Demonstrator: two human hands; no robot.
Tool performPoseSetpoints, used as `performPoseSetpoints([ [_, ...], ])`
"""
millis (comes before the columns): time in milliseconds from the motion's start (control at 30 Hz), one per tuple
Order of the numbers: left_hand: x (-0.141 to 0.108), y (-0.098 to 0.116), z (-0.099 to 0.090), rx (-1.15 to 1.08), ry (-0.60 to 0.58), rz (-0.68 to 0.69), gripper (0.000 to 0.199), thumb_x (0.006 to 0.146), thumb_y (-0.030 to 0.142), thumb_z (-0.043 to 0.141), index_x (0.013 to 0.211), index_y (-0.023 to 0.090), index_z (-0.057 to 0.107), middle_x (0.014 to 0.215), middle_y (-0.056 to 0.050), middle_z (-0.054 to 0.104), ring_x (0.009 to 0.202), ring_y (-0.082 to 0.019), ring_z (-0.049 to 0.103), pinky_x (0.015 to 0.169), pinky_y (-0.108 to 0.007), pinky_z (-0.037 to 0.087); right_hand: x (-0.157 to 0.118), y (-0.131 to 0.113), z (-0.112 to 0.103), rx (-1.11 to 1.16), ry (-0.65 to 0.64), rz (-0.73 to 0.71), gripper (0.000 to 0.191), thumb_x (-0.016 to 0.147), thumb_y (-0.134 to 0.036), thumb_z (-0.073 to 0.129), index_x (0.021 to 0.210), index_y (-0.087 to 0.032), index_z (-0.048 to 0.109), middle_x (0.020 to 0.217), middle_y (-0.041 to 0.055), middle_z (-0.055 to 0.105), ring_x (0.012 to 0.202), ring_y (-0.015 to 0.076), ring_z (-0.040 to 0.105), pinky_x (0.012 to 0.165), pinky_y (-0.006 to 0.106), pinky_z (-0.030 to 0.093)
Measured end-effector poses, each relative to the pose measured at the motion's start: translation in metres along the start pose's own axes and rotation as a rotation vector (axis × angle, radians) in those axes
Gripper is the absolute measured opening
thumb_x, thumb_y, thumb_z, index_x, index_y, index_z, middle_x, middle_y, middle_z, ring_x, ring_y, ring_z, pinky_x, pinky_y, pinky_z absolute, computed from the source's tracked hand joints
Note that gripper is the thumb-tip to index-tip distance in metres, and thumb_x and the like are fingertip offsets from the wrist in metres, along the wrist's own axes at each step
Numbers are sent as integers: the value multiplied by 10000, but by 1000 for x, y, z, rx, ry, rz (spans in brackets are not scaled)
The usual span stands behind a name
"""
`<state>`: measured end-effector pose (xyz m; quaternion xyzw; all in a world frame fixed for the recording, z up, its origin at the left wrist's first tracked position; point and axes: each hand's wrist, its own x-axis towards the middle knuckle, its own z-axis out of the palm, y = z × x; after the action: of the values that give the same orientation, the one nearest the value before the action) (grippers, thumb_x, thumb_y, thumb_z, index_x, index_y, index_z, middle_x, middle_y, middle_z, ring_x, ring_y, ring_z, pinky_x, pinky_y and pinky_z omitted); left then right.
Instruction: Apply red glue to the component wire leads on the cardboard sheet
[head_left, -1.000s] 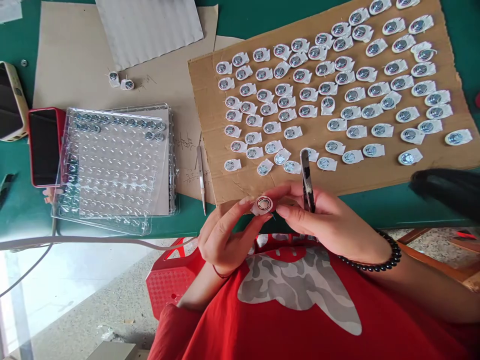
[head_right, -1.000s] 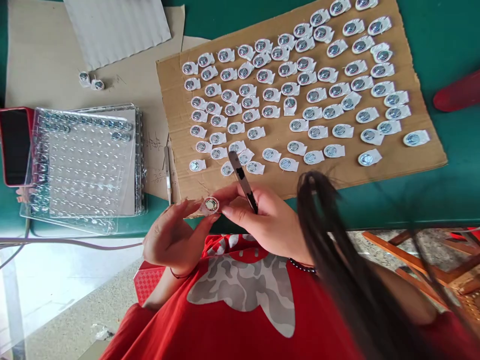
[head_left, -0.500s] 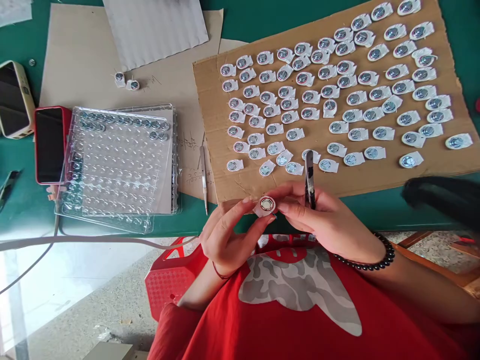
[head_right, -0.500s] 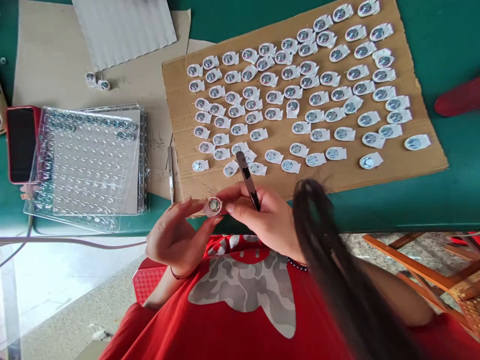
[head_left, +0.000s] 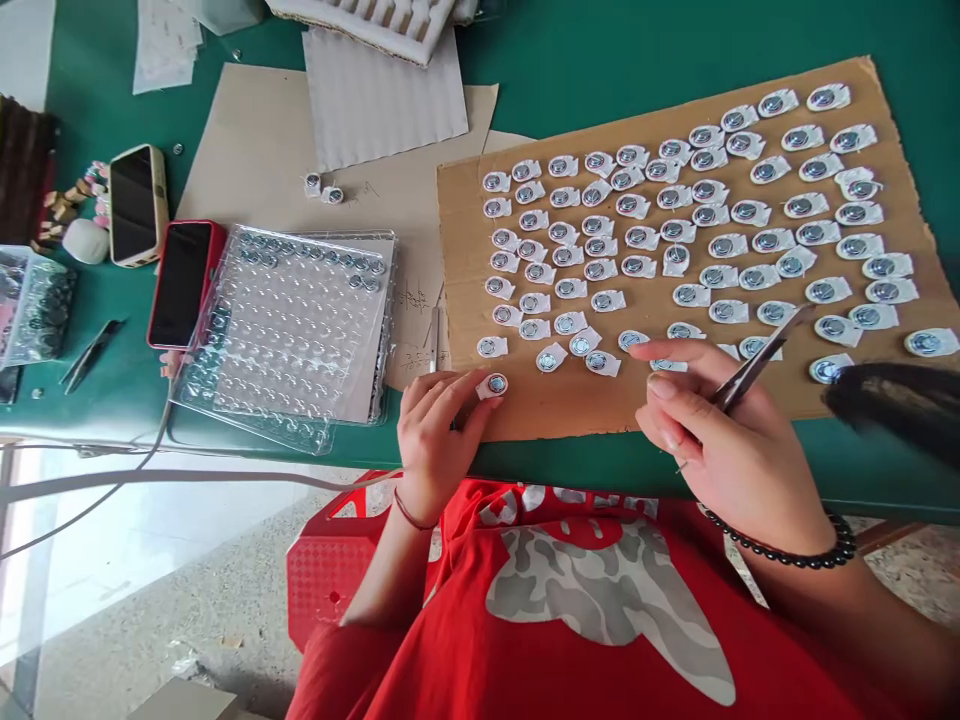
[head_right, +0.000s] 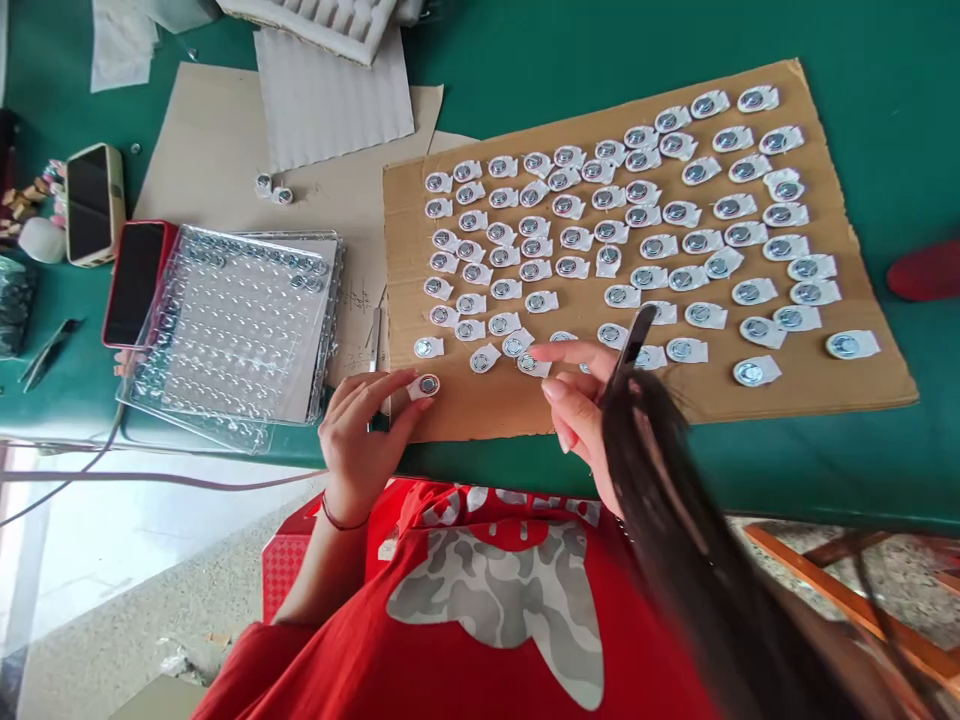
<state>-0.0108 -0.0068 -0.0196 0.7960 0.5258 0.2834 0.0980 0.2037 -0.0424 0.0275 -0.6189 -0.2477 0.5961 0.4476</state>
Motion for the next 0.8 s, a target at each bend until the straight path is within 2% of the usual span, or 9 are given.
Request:
performPoseSetpoints([
  [167,4,8,9,98,-45,-12,321,718,292,654,1033,266,595,860,-2,662,815,-161,566,799,-309,423,-3,3,-3,15,-20,34,245,718,-354,554,894,-188,516,436,-52,306,397,22,280,407,179,174],
  [333,0,9,7,120,-43,-82,450,703,367,659,1114,231,537,881,-16,653,813,-169,547,789,-313,425,-1,6,-11,38,-22,35,272,688,-379,587,855,-180,508,453,-48,312,404,24,296,398,172,163],
  [467,-7,13,-1,100,-53,-129,437,719,338,649,1122,223,526,901,-25,651,839,-177,538,803,-336,429,-1,6,-18,56,-18,18,214,711,-355,577,845,-202,510,449,-47,273,415,23,286,410,171,165],
  [600,-16,24,-6,2,-107,-87,408,733,280,639,1122,244,520,877,-2,663,844,-145,566,792,-300,464,-1,11,-25,64,-46,3,181,737,-330,571,877,-227,520,466,-42,266,429,20,287,436,186,209],
  [700,-22,27,-7,-56,-51,-61,291,767,237,601,1054,240,551,839,12,660,809,-106,586,760,-246,485,-2,13,-29,74,-52,-23,173,741,-315,568,887,-235,517,474,-39,269,429,25,277,441,204,203],
  [800,-25,20,-8,-50,64,-99,165,817,258,537,951,168,572,766,5,628,715,-85,583,689,-235,495,-3,12,-34,95,-62,-60,182,750,-319,551,906,-231,517,494,-33,286,435,33,286,443,214,208],
])
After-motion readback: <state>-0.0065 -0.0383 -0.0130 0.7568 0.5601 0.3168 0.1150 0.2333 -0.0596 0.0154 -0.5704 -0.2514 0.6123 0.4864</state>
